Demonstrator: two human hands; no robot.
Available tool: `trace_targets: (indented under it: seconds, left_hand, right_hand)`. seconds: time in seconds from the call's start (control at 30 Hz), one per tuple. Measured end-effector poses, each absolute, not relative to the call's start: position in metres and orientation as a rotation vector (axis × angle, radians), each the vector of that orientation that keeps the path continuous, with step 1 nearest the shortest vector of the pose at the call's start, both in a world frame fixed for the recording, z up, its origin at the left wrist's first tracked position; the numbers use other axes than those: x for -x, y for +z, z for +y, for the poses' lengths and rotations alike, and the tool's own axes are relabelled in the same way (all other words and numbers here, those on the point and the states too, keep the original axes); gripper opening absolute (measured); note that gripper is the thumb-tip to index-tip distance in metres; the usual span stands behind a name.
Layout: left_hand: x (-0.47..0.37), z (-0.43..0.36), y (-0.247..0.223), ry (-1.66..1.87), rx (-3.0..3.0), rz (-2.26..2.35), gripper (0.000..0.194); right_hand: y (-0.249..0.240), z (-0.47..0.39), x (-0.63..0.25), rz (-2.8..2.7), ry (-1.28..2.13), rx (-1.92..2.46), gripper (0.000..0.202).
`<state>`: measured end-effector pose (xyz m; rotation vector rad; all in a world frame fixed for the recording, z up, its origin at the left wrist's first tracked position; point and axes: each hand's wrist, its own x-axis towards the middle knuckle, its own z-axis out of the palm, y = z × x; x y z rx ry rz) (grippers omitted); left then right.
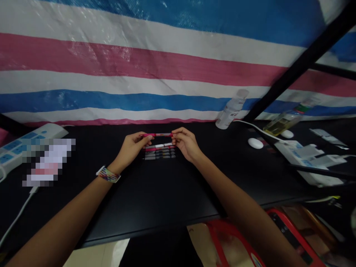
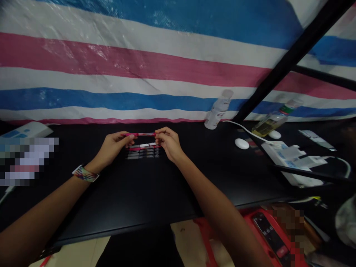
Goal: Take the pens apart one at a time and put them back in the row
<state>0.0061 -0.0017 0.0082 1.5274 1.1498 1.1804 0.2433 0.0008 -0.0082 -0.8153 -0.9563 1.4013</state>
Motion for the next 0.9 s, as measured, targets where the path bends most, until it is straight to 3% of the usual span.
trace_targets:
  seconds: [0.43, 0.63, 0.9]
  left_hand:
    - [-0.007, -0.005, 0.016, 1.217, -1.545, 1.157, 0.026]
    - [-0.009, -0.006, 0.015, 1.354, -1.621, 1.134, 0.027]
    - [-0.011, -0.006, 0.013, 1.380, -1.594, 1.134, 0.031]
  right_hand:
    - [-0.007, -0.002, -0.243, -0.987, 1.394, 0.843, 0.012]
    - [-0.003, -0.003, -0.241, -0.827, 1.574, 0.820, 0.012]
    - [0.016, -0.013, -0.240, -0.663, 1.931, 0.603, 0.045]
